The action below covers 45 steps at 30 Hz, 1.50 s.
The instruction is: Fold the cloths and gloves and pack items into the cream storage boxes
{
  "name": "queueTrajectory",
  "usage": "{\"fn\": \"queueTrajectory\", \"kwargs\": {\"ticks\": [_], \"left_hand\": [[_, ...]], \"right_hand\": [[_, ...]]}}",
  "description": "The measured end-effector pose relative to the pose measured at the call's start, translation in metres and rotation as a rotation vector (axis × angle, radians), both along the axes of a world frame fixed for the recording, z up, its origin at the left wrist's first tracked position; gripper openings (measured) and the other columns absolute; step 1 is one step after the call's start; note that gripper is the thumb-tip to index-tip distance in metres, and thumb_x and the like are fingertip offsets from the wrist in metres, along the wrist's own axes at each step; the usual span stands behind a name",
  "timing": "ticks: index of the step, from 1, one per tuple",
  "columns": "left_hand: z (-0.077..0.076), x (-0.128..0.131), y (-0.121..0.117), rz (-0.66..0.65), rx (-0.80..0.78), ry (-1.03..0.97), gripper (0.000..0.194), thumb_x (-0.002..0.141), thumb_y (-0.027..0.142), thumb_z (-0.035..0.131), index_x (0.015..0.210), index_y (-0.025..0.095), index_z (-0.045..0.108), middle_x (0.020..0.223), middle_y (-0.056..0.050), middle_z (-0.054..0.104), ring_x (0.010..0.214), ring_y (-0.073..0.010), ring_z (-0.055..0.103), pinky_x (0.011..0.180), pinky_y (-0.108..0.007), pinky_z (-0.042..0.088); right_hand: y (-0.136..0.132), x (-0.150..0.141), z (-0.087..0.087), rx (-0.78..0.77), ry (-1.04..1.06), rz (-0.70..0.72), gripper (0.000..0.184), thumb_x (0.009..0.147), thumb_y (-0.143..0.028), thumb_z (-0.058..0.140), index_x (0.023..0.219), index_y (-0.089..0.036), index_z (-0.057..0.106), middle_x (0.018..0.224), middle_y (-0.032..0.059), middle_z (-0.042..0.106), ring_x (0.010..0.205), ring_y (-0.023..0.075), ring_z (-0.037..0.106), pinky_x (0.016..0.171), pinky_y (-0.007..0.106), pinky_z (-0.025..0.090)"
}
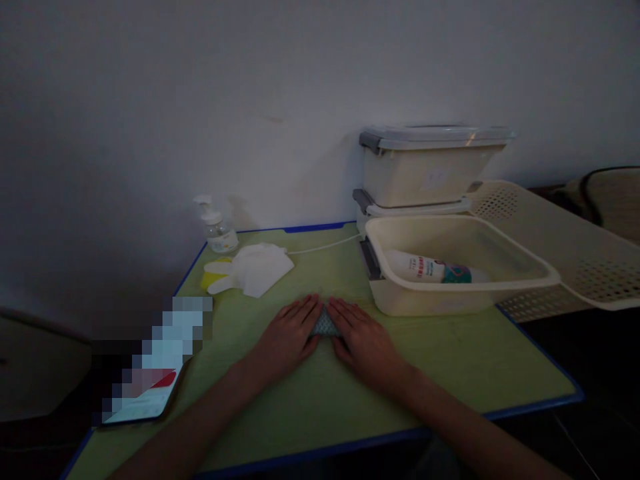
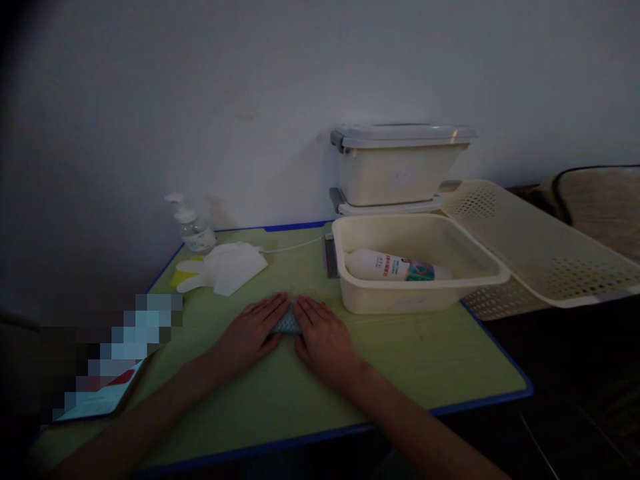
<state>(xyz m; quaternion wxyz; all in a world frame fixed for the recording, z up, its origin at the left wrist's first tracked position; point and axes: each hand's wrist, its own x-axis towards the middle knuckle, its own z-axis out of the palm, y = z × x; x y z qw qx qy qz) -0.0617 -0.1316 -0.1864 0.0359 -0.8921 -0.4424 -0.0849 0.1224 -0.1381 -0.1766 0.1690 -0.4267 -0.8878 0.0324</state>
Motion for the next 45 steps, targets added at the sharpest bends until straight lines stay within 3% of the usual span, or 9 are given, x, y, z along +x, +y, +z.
{"fn": "queueTrajectory", "kwargs": {"ticks": [6, 14, 20, 24, 27, 33, 37, 40, 45], "left_hand": [[-0.002, -0.009, 0.006, -0.065, 0.039, -0.081, 0.048, 0.076, -0.001, 0.039, 0.121, 0.010, 0.050, 0.129, -0.013, 0.052, 0.119, -0.0189, 0.049, 0.101, -0.036, 0.041], [0.001, -0.023, 0.022, -0.061, -0.072, -0.413, 0.031, 0.079, 0.007, 0.044, 0.103, 0.015, 0.062, 0.106, -0.008, 0.067, 0.098, -0.0190, 0.063, 0.089, -0.035, 0.048], [0.031, -0.010, 0.011, 0.037, -0.194, -0.609, 0.014, 0.079, 0.018, 0.046, 0.082, 0.016, 0.060, 0.079, -0.004, 0.065, 0.077, -0.0177, 0.061, 0.072, -0.029, 0.048], [0.059, 0.003, 0.005, 0.056, -0.314, -0.727, 0.018, 0.080, 0.031, 0.047, 0.078, 0.016, 0.056, 0.066, 0.000, 0.056, 0.062, -0.0143, 0.054, 0.054, -0.022, 0.043], [0.084, 0.010, 0.006, 0.002, -0.369, -0.775, 0.019, 0.079, 0.032, 0.049, 0.086, 0.016, 0.056, 0.073, 0.000, 0.056, 0.064, -0.0123, 0.051, 0.050, -0.019, 0.039], [0.143, 0.030, 0.018, -0.197, -0.271, -0.598, 0.015, 0.081, 0.029, 0.051, 0.088, 0.016, 0.055, 0.073, 0.002, 0.056, 0.062, -0.0092, 0.050, 0.053, -0.018, 0.038], [0.178, 0.056, 0.031, -0.300, -0.043, -0.414, 0.014, 0.083, 0.027, 0.047, 0.089, 0.015, 0.053, 0.071, 0.003, 0.056, 0.063, -0.0093, 0.052, 0.059, -0.019, 0.039], [0.189, 0.076, 0.046, -0.349, 0.167, -0.206, 0.014, 0.080, 0.018, 0.045, 0.091, 0.014, 0.052, 0.074, 0.001, 0.056, 0.066, -0.0111, 0.053, 0.062, -0.022, 0.040], [0.185, 0.106, 0.077, -0.544, 0.388, 0.065, 0.017, 0.074, 0.005, 0.041, 0.081, 0.012, 0.055, 0.092, -0.006, 0.057, 0.083, -0.0161, 0.054, 0.069, -0.026, 0.041]], "right_hand": [[0.000, 0.002, 0.001, 0.019, -0.031, -0.034, 0.046, 0.076, -0.002, 0.042, 0.121, -0.004, 0.053, 0.126, 0.0164, 0.054, 0.115, 0.0247, 0.051, 0.100, 0.039, 0.041], [-0.003, 0.012, 0.007, 0.060, -0.104, 0.017, 0.040, 0.080, 0.003, 0.039, 0.117, -0.002, 0.055, 0.120, 0.0199, 0.057, 0.111, 0.0244, 0.055, 0.093, 0.037, 0.046], [-0.013, 0.030, 0.024, 0.045, -0.064, 0.003, 0.034, 0.082, -0.001, 0.042, 0.112, -0.009, 0.056, 0.105, 0.0153, 0.065, 0.093, 0.0233, 0.063, 0.079, 0.036, 0.052], [-0.022, 0.043, 0.043, -0.001, 0.166, -0.087, 0.029, 0.084, -0.006, 0.044, 0.110, -0.012, 0.056, 0.095, 0.0114, 0.067, 0.082, 0.0215, 0.064, 0.071, 0.033, 0.051], [-0.027, 0.054, 0.065, -0.054, 0.380, -0.079, 0.019, 0.086, -0.015, 0.047, 0.099, -0.014, 0.061, 0.085, 0.0071, 0.069, 0.075, 0.0181, 0.064, 0.067, 0.028, 0.050], [-0.029, 0.086, 0.123, 0.019, 0.379, -0.105, 0.016, 0.083, -0.021, 0.051, 0.094, -0.017, 0.063, 0.077, 0.0034, 0.068, 0.064, 0.0148, 0.062, 0.058, 0.024, 0.047], [-0.020, 0.119, 0.156, 0.268, 0.181, -0.121, 0.018, 0.084, -0.022, 0.049, 0.097, -0.018, 0.060, 0.076, 0.0035, 0.067, 0.064, 0.0155, 0.060, 0.058, 0.025, 0.045], [-0.004, 0.144, 0.171, 0.444, -0.074, -0.076, 0.018, 0.085, -0.018, 0.043, 0.093, -0.017, 0.060, 0.080, 0.0057, 0.065, 0.071, 0.0186, 0.060, 0.062, 0.030, 0.044], [0.029, 0.170, 0.173, 0.462, -0.397, 0.098, 0.019, 0.087, -0.015, 0.042, 0.085, -0.018, 0.060, 0.090, 0.0057, 0.062, 0.081, 0.0179, 0.055, 0.067, 0.031, 0.041]]}}
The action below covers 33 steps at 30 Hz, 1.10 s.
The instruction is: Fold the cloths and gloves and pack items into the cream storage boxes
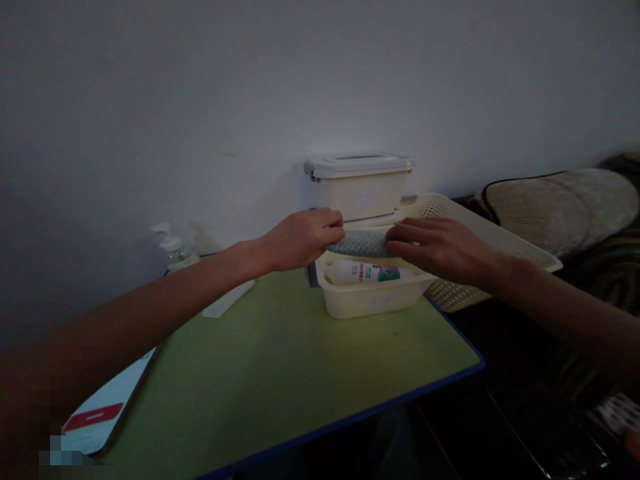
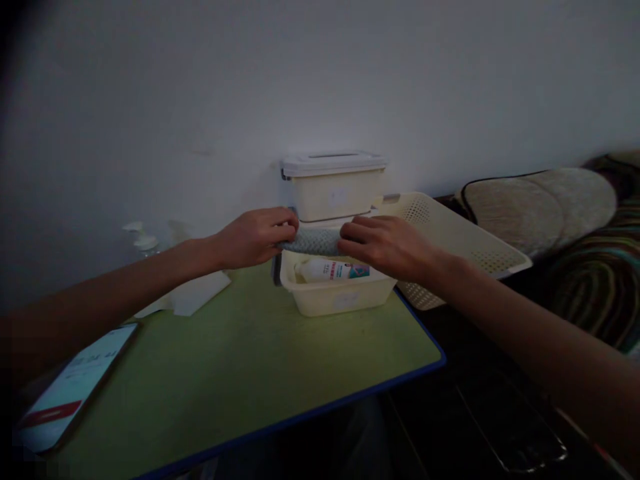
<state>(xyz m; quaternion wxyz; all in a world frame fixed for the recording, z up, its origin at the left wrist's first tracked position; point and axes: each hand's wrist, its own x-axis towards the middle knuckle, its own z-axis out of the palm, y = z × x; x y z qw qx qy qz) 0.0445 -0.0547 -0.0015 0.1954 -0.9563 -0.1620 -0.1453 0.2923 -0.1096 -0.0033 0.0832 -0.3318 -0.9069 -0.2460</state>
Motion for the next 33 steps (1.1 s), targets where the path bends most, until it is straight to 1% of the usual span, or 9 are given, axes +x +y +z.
{"fn": "queueTrajectory", "kwargs": {"ticks": [4, 10, 16, 20, 22, 24, 30, 31, 33], "left_hand": [[-0.011, 0.016, 0.021, -0.118, -0.032, 0.181, 0.020, 0.074, 0.002, 0.040, 0.074, 0.014, 0.056, 0.080, -0.005, 0.058, 0.074, -0.0148, 0.053, 0.062, -0.024, 0.039], [-0.026, 0.035, 0.040, -0.187, -0.241, 0.353, 0.023, 0.069, -0.002, 0.044, 0.064, 0.015, 0.059, 0.071, -0.003, 0.060, 0.063, -0.0130, 0.051, 0.053, -0.024, 0.034], [-0.033, 0.053, 0.049, -0.108, -0.434, 0.515, 0.020, 0.058, -0.001, 0.051, 0.058, 0.017, 0.059, 0.060, 0.002, 0.058, 0.051, -0.0105, 0.042, 0.048, -0.024, 0.026], [-0.036, 0.059, 0.050, -0.042, -0.525, 0.614, 0.022, 0.059, 0.000, 0.054, 0.067, 0.018, 0.062, 0.063, 0.003, 0.059, 0.053, -0.0106, 0.042, 0.049, -0.024, 0.027], [-0.035, 0.059, 0.053, -0.029, -0.547, 0.620, 0.021, 0.060, 0.002, 0.056, 0.071, 0.017, 0.061, 0.065, 0.003, 0.058, 0.055, -0.0106, 0.043, 0.050, -0.023, 0.029], [-0.031, 0.056, 0.057, -0.026, -0.519, 0.570, 0.020, 0.061, 0.003, 0.056, 0.074, 0.016, 0.059, 0.070, 0.002, 0.058, 0.058, -0.0108, 0.045, 0.051, -0.022, 0.031], [-0.019, 0.047, 0.072, -0.092, -0.152, 0.300, 0.020, 0.074, 0.002, 0.043, 0.079, 0.015, 0.057, 0.081, -0.004, 0.058, 0.075, -0.0152, 0.052, 0.064, -0.026, 0.037], [-0.021, 0.047, 0.073, -0.097, -0.140, 0.301, 0.021, 0.075, 0.002, 0.042, 0.080, 0.015, 0.058, 0.081, -0.004, 0.059, 0.074, -0.0151, 0.052, 0.064, -0.026, 0.037], [-0.028, 0.049, 0.074, -0.108, -0.182, 0.340, 0.022, 0.075, 0.003, 0.043, 0.082, 0.016, 0.059, 0.081, -0.004, 0.060, 0.071, -0.0144, 0.053, 0.061, -0.025, 0.036]], "right_hand": [[0.021, 0.002, -0.013, -0.092, -0.196, 0.046, 0.014, 0.084, -0.011, 0.048, 0.082, -0.018, 0.060, 0.083, 0.0048, 0.060, 0.073, 0.0159, 0.053, 0.065, 0.029, 0.038], [0.043, -0.008, -0.027, -0.403, -0.240, 0.069, 0.021, 0.075, 0.000, 0.050, 0.080, -0.018, 0.061, 0.082, 0.0028, 0.061, 0.073, 0.0141, 0.056, 0.059, 0.025, 0.034], [0.059, -0.019, -0.036, -0.783, -0.162, 0.037, 0.023, 0.068, 0.001, 0.050, 0.077, -0.016, 0.062, 0.083, 0.0020, 0.063, 0.073, 0.0123, 0.056, 0.059, 0.022, 0.035], [0.064, -0.023, -0.043, -0.907, -0.167, 0.013, 0.019, 0.064, 0.000, 0.050, 0.073, -0.015, 0.058, 0.075, 0.0004, 0.060, 0.065, 0.0107, 0.051, 0.057, 0.021, 0.034], [0.065, -0.021, -0.046, -0.910, -0.149, 0.013, 0.016, 0.063, -0.001, 0.052, 0.071, -0.015, 0.055, 0.073, -0.0004, 0.058, 0.063, 0.0104, 0.049, 0.056, 0.021, 0.034], [0.068, -0.015, -0.046, -0.844, -0.109, 0.007, 0.016, 0.062, -0.003, 0.053, 0.071, -0.016, 0.053, 0.072, -0.0004, 0.056, 0.063, 0.0110, 0.048, 0.056, 0.022, 0.034], [0.079, 0.008, -0.044, -0.317, -0.093, 0.079, 0.022, 0.070, -0.002, 0.049, 0.085, -0.017, 0.054, 0.091, 0.0074, 0.058, 0.083, 0.0188, 0.052, 0.069, 0.030, 0.038], [0.080, 0.010, -0.045, -0.293, -0.109, 0.092, 0.021, 0.071, -0.003, 0.049, 0.086, -0.017, 0.054, 0.092, 0.0079, 0.058, 0.084, 0.0195, 0.053, 0.070, 0.030, 0.038], [0.079, 0.008, -0.047, -0.341, -0.133, 0.086, 0.023, 0.071, -0.002, 0.049, 0.087, -0.017, 0.055, 0.092, 0.0079, 0.059, 0.083, 0.0191, 0.054, 0.069, 0.030, 0.038]]}}
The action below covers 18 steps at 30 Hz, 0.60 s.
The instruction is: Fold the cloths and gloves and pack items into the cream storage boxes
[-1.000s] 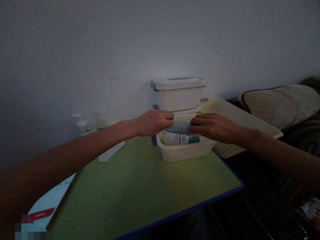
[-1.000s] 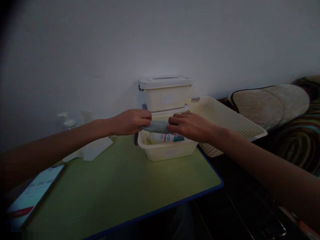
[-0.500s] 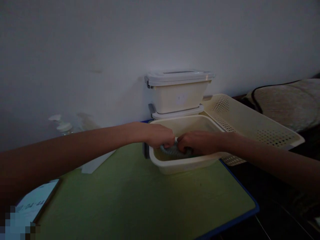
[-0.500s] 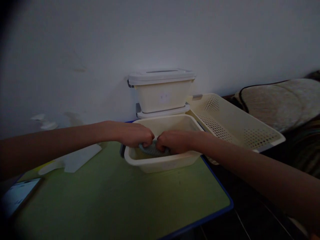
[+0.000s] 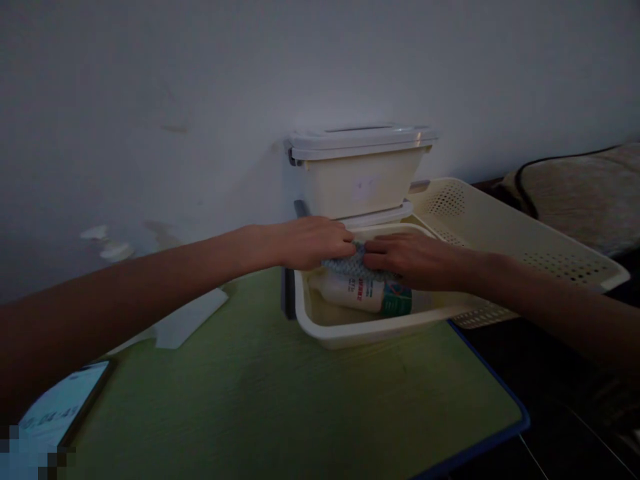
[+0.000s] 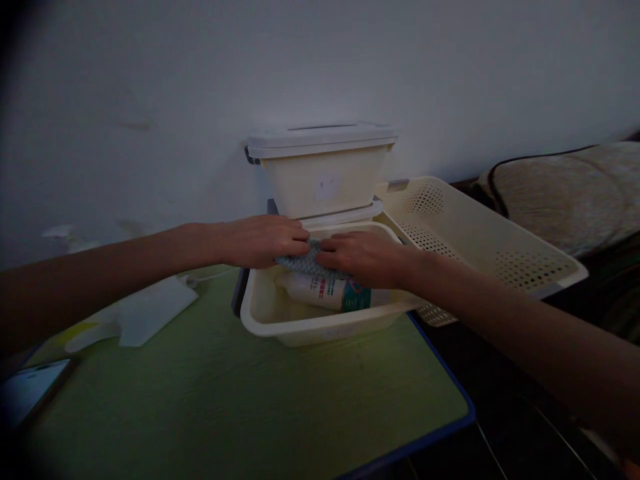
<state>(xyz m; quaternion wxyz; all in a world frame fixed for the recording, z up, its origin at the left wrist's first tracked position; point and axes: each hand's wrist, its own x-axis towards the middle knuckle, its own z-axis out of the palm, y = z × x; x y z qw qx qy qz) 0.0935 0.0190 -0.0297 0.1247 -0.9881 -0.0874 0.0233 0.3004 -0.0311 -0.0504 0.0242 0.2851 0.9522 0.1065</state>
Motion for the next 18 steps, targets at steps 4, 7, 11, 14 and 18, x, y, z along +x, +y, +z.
{"fn": "queueTrajectory", "kwargs": {"ticks": [4, 7, 11, 14, 18], "left_hand": [[-0.014, 0.009, -0.008, 0.037, -0.145, 0.173, 0.022, 0.069, 0.003, 0.050, 0.076, 0.019, 0.064, 0.070, -0.001, 0.063, 0.059, -0.0130, 0.051, 0.049, -0.024, 0.029], [-0.010, 0.017, -0.019, 0.114, -0.205, 0.291, 0.021, 0.064, 0.004, 0.054, 0.067, 0.020, 0.068, 0.060, 0.000, 0.064, 0.050, -0.0124, 0.047, 0.047, -0.025, 0.026], [-0.004, 0.022, -0.032, 0.157, -0.328, 0.396, 0.028, 0.059, -0.001, 0.057, 0.070, 0.020, 0.071, 0.056, 0.002, 0.064, 0.044, -0.0103, 0.041, 0.045, -0.024, 0.028], [-0.011, 0.025, -0.036, 0.198, -0.423, 0.408, 0.030, 0.057, -0.004, 0.059, 0.069, 0.020, 0.071, 0.056, 0.003, 0.063, 0.043, -0.0094, 0.041, 0.044, -0.022, 0.029], [-0.022, 0.027, -0.035, 0.215, -0.430, 0.366, 0.025, 0.056, -0.004, 0.061, 0.065, 0.018, 0.071, 0.053, 0.003, 0.061, 0.045, -0.0104, 0.042, 0.044, -0.022, 0.029]], "right_hand": [[-0.009, -0.014, -0.002, -0.269, -0.032, -0.034, 0.022, 0.069, 0.001, 0.049, 0.081, -0.016, 0.058, 0.090, 0.0056, 0.062, 0.077, 0.0148, 0.056, 0.064, 0.025, 0.038], [-0.012, -0.025, 0.001, -0.443, -0.048, -0.058, 0.018, 0.068, 0.000, 0.051, 0.071, -0.015, 0.060, 0.077, 0.0017, 0.064, 0.067, 0.0118, 0.055, 0.059, 0.022, 0.037], [-0.012, -0.033, -0.002, -0.668, -0.005, -0.026, 0.021, 0.066, 0.002, 0.055, 0.073, -0.015, 0.065, 0.070, -0.0010, 0.066, 0.061, 0.0096, 0.055, 0.056, 0.020, 0.038], [-0.014, -0.039, -0.009, -0.809, 0.031, -0.044, 0.028, 0.064, 0.008, 0.053, 0.063, -0.016, 0.067, 0.066, -0.0021, 0.067, 0.059, 0.0091, 0.057, 0.057, 0.019, 0.040], [-0.016, -0.046, -0.014, -0.823, 0.102, -0.193, 0.031, 0.065, 0.008, 0.052, 0.054, -0.018, 0.066, 0.057, -0.0032, 0.065, 0.053, 0.0094, 0.055, 0.053, 0.020, 0.040]]}}
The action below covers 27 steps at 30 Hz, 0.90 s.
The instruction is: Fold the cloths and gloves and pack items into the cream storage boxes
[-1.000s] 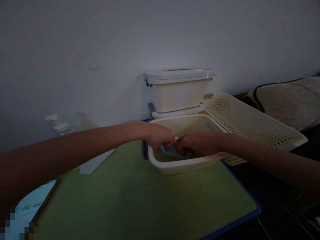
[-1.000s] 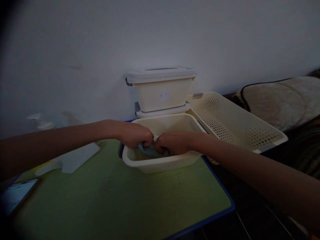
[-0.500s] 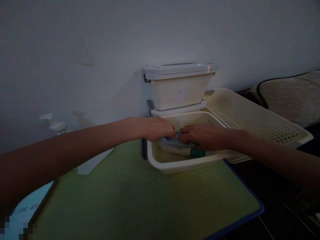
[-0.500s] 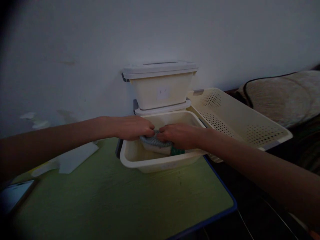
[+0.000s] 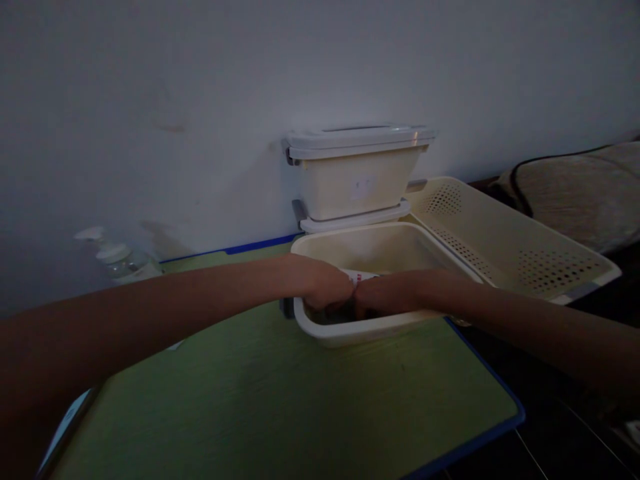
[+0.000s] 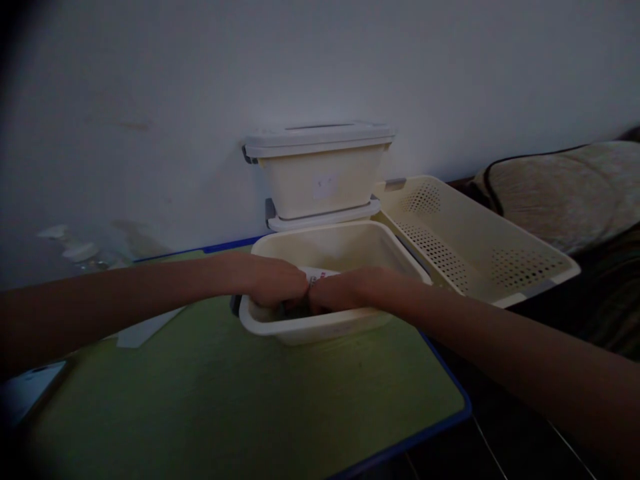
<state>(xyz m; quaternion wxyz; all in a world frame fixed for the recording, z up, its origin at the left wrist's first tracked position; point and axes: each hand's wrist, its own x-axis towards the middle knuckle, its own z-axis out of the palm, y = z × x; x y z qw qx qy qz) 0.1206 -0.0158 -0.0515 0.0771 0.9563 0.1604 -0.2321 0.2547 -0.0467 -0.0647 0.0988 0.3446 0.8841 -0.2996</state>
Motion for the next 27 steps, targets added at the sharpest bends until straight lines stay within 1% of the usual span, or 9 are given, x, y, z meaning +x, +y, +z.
{"fn": "queueTrajectory", "kwargs": {"ticks": [2, 5, 7, 9, 14, 18, 23, 25, 27], "left_hand": [[0.000, 0.000, 0.002, 0.012, -0.050, 0.029, 0.021, 0.059, -0.001, 0.062, 0.065, 0.017, 0.070, 0.053, 0.003, 0.062, 0.045, -0.0098, 0.043, 0.044, -0.021, 0.030], [0.004, -0.003, 0.008, 0.019, -0.228, 0.092, 0.016, 0.065, 0.003, 0.062, 0.070, 0.016, 0.071, 0.057, 0.003, 0.065, 0.048, -0.0086, 0.047, 0.048, -0.018, 0.034], [0.005, -0.006, 0.013, 0.033, -0.299, 0.087, 0.019, 0.068, 0.002, 0.060, 0.074, 0.015, 0.072, 0.061, 0.003, 0.067, 0.053, -0.0085, 0.051, 0.050, -0.017, 0.036], [0.004, -0.008, 0.016, 0.055, -0.313, 0.064, 0.022, 0.067, 0.000, 0.059, 0.076, 0.015, 0.072, 0.061, 0.003, 0.068, 0.054, -0.0087, 0.052, 0.052, -0.017, 0.037], [0.000, -0.004, 0.014, 0.070, -0.364, 0.059, 0.026, 0.060, -0.005, 0.058, 0.059, 0.018, 0.071, 0.053, 0.005, 0.064, 0.052, -0.0094, 0.050, 0.053, -0.019, 0.036], [-0.005, 0.000, 0.011, 0.067, -0.443, 0.097, 0.029, 0.056, -0.005, 0.054, 0.043, 0.019, 0.064, 0.038, 0.006, 0.053, 0.042, -0.0093, 0.040, 0.047, -0.022, 0.030], [-0.020, 0.000, 0.018, 0.246, -0.671, 0.084, 0.027, 0.045, -0.002, 0.052, 0.032, 0.021, 0.054, 0.033, 0.007, 0.050, 0.037, -0.0110, 0.041, 0.043, -0.022, 0.028], [-0.026, -0.001, 0.020, 0.337, -0.699, 0.065, 0.027, 0.044, -0.002, 0.053, 0.030, 0.021, 0.053, 0.032, 0.006, 0.050, 0.036, -0.0117, 0.042, 0.043, -0.023, 0.028], [-0.030, -0.001, 0.021, 0.429, -0.673, 0.060, 0.028, 0.044, -0.004, 0.053, 0.030, 0.021, 0.052, 0.032, 0.005, 0.049, 0.036, -0.0122, 0.042, 0.044, -0.023, 0.030]], "right_hand": [[0.002, -0.001, 0.002, -0.054, -0.034, 0.026, 0.030, 0.064, 0.008, 0.053, 0.057, -0.017, 0.067, 0.058, -0.0031, 0.065, 0.055, 0.0095, 0.056, 0.055, 0.020, 0.041], [0.009, 0.003, 0.008, -0.197, -0.112, 0.112, 0.029, 0.064, 0.008, 0.053, 0.067, -0.014, 0.070, 0.063, -0.0024, 0.067, 0.060, 0.0092, 0.057, 0.057, 0.018, 0.042], [0.012, 0.005, 0.011, -0.247, -0.110, 0.098, 0.029, 0.066, 0.007, 0.052, 0.076, -0.013, 0.071, 0.066, -0.0024, 0.068, 0.062, 0.0088, 0.057, 0.057, 0.017, 0.041], [0.013, 0.006, 0.011, -0.252, -0.063, 0.060, 0.031, 0.067, 0.006, 0.050, 0.080, -0.013, 0.071, 0.066, -0.0032, 0.067, 0.062, 0.0082, 0.056, 0.057, 0.017, 0.040], [0.012, 0.000, 0.006, -0.255, 0.005, 0.068, 0.035, 0.064, 0.012, 0.048, 0.067, -0.015, 0.071, 0.055, -0.0060, 0.062, 0.054, 0.0067, 0.050, 0.053, 0.017, 0.037], [0.013, -0.006, 0.003, -0.194, -0.019, 0.108, 0.033, 0.063, 0.013, 0.053, 0.056, -0.016, 0.068, 0.048, -0.0066, 0.058, 0.049, 0.0066, 0.043, 0.051, 0.019, 0.034], [0.011, -0.006, 0.005, -0.251, -0.066, 0.110, 0.037, 0.063, 0.014, 0.050, 0.053, -0.018, 0.067, 0.043, -0.0072, 0.057, 0.045, 0.0078, 0.044, 0.049, 0.021, 0.031], [0.009, -0.007, 0.006, -0.295, -0.057, 0.059, 0.033, 0.063, 0.012, 0.054, 0.058, -0.018, 0.068, 0.041, -0.0085, 0.056, 0.043, 0.0078, 0.044, 0.049, 0.021, 0.031], [0.007, -0.007, 0.008, -0.338, -0.034, 0.008, 0.028, 0.061, 0.008, 0.060, 0.063, -0.018, 0.069, 0.040, -0.0096, 0.055, 0.042, 0.0074, 0.044, 0.050, 0.021, 0.033]]}}
